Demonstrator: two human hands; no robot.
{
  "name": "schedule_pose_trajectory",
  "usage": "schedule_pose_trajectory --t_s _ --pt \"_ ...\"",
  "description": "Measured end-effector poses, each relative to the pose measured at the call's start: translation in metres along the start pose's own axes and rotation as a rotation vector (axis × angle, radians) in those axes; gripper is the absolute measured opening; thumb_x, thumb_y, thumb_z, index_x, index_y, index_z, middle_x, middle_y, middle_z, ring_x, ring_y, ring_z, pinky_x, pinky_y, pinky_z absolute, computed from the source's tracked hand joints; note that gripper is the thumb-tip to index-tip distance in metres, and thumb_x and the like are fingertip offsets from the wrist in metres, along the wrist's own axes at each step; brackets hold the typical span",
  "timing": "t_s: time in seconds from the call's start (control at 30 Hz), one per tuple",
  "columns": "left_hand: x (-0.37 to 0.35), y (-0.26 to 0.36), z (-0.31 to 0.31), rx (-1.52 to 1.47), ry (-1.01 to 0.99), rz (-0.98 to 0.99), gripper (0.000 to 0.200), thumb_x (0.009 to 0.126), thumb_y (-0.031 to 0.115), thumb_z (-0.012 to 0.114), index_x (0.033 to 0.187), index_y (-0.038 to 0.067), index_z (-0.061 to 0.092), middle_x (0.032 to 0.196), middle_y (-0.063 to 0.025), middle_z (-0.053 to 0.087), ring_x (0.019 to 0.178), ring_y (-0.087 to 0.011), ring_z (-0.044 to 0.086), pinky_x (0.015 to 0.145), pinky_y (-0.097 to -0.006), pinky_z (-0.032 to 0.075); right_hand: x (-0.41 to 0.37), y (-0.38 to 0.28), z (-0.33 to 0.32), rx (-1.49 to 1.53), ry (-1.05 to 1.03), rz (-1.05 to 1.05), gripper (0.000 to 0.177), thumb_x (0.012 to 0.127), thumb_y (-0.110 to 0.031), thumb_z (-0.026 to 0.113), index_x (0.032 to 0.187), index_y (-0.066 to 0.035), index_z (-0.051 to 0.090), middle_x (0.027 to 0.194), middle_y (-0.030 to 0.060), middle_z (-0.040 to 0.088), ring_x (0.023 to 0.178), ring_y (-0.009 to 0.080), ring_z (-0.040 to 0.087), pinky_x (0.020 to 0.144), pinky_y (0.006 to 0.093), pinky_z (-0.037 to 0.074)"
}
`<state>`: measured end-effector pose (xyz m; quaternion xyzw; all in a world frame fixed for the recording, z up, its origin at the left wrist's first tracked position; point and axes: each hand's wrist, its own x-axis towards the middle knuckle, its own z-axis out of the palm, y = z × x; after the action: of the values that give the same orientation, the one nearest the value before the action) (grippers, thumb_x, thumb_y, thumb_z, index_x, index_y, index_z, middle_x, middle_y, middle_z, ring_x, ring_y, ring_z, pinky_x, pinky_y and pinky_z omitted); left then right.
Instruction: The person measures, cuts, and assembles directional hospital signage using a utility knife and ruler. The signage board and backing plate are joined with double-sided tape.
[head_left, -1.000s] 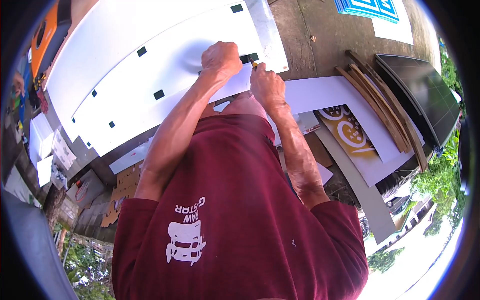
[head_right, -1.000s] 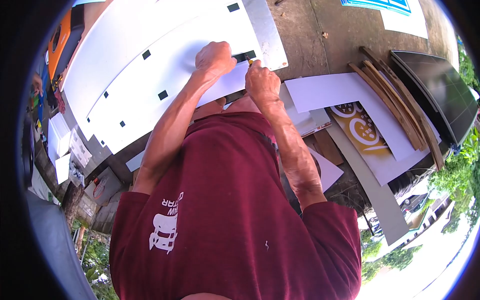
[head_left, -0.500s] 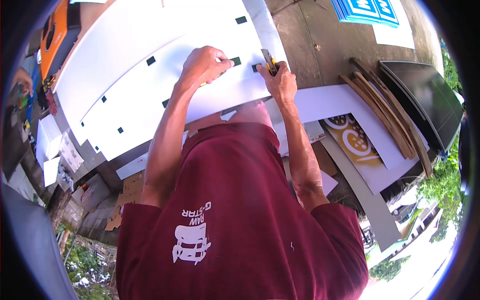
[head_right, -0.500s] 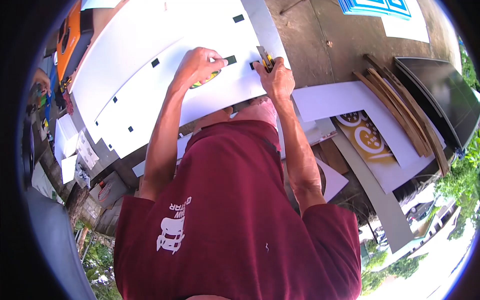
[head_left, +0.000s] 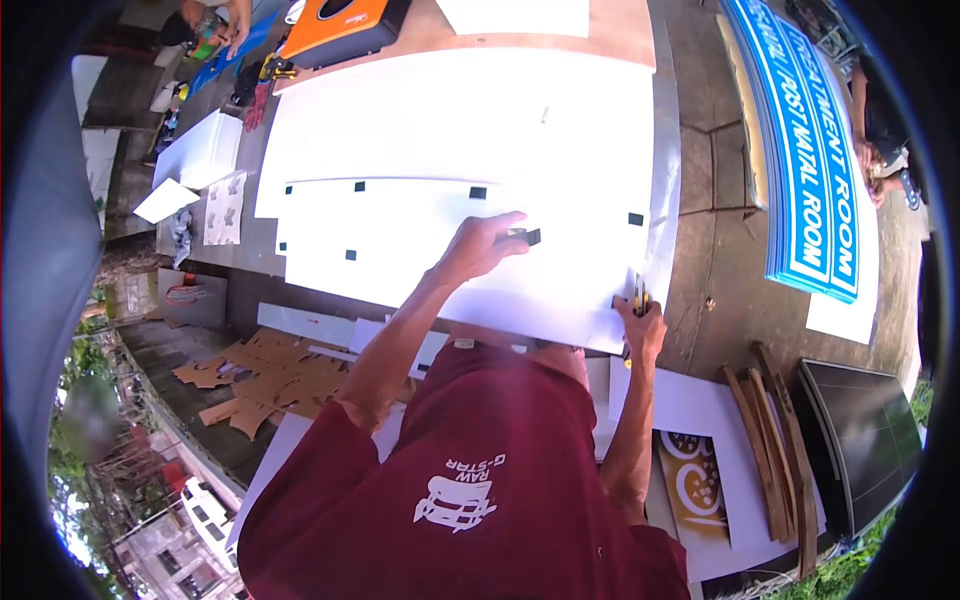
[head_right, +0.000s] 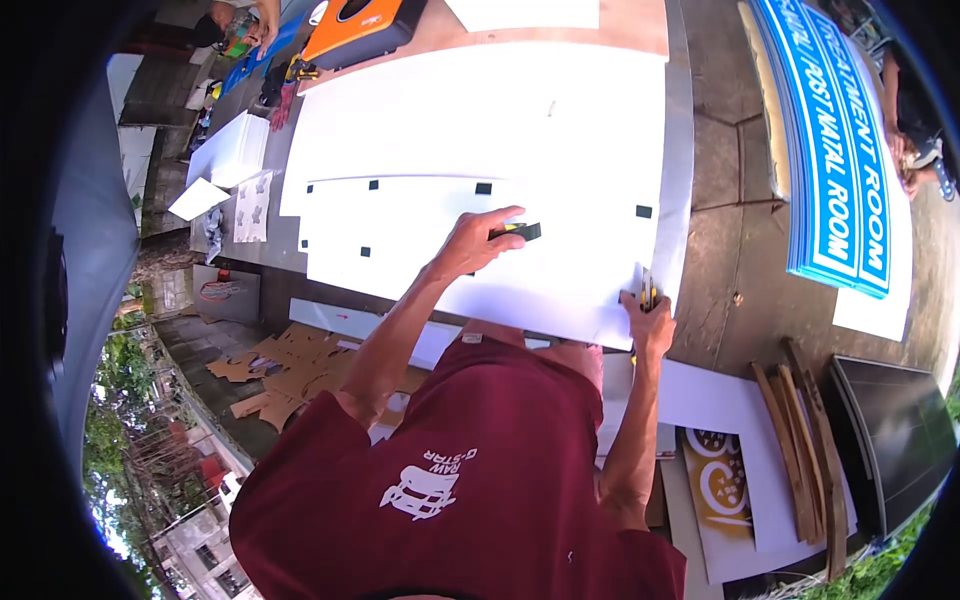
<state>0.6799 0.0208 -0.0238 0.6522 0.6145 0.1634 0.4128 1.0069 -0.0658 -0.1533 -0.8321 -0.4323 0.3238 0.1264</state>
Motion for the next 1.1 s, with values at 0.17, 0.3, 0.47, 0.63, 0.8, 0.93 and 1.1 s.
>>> schedule_pose_trajectory --t_s 0.17,0.3,0.47,0.63,0.8,0.93,1.1 --pt "0.034 -0.036 -0.049 0.177 0.215 0.081 0.045 0.082 0.026 0.081 0.124 0.017 0.07 0.101 -0.0137 0.073 0.091 -0.0233 0.07 0.084 -0.0331 0.053 -0.01 0.013 -0.013 0.271 0.074 -0.167 0.052 0.078 -0.03 0.079 0.109 0.007 0.06 0.086 0.0182 0.069 0.076 0.0305 0.068 0.071 0.0416 0.054" --pt "0.07 -0.075 -0.088 0.325 0.372 0.114 0.038 0.077 0.024 0.083 0.113 0.015 0.074 0.09 -0.0073 0.076 0.09 -0.0229 0.063 0.083 -0.036 0.052 -0.013 -0.01 -0.029 0.171 0.152 -0.173 0.042 0.082 -0.026 0.074 0.11 0.003 0.064 0.097 0.0232 0.067 0.088 0.0398 0.068 0.08 0.0467 0.054" --pt "0.105 -0.125 -0.129 0.432 0.52 0.098 0.032 0.071 0.026 0.085 0.101 0.017 0.077 0.08 0.0001 0.075 0.089 -0.0216 0.061 0.082 -0.0379 0.049 0.001 -0.07 -0.025 0.048 0.193 -0.399 0.043 0.085 -0.023 0.073 0.122 -0.005 0.058 0.1 0.0201 0.057 0.092 0.0412 0.059 0.08 0.0501 0.05" --pt "0.127 -0.169 -0.173 0.499 0.603 0.134 0.034 0.072 0.022 0.085 0.105 0.017 0.076 0.083 0.0008 0.075 0.091 -0.0203 0.057 0.079 -0.0375 0.052 0.046 -0.145 0.007 -0.227 0.193 -0.516 0.044 0.088 -0.021 0.07 0.125 -0.009 0.05 0.11 0.0154 0.055 0.108 0.036 0.055 0.086 0.0518 0.045" --pt "0.137 -0.211 -0.197 0.553 0.711 0.196 0.036 0.073 0.02 0.085 0.107 0.018 0.075 0.084 0.002 0.074 0.092 -0.019 0.058 0.079 -0.0363 0.052 0.088 -0.215 0.025 -0.352 0.223 -0.627 0.034 0.086 -0.02 0.072 0.113 -0.01 0.053 0.106 0.0118 0.055 0.104 0.0318 0.056 0.082 0.0493 0.046" --pt "0.128 -0.237 -0.196 0.475 0.709 0.132 0.038 0.071 0.02 0.086 0.108 0.017 0.075 0.086 0.0019 0.074 0.101 -0.02 0.058 0.087 -0.0396 0.049 0.118 -0.239 0.049 -0.406 0.251 -0.71 0.032 0.088 -0.021 0.071 0.114 -0.011 0.055 0.107 0.01 0.056 0.104 0.0302 0.056 0.083 0.049 0.046" --pt "0.082 -0.226 -0.179 0.528 0.699 0.134 0.053 0.08 0.019 0.082 0.13 0.014 0.064 0.113 -0.0074 0.07 0.111 -0.0257 0.059 0.093 -0.0397 0.049 0.12 -0.233 0.05 -0.348 0.346 -0.824 0.045 0.09 -0.027 0.07 0.13 -0.012 0.055 0.116 0.0112 0.056 0.11 0.0313 0.055 0.091 0.0486 0.045"
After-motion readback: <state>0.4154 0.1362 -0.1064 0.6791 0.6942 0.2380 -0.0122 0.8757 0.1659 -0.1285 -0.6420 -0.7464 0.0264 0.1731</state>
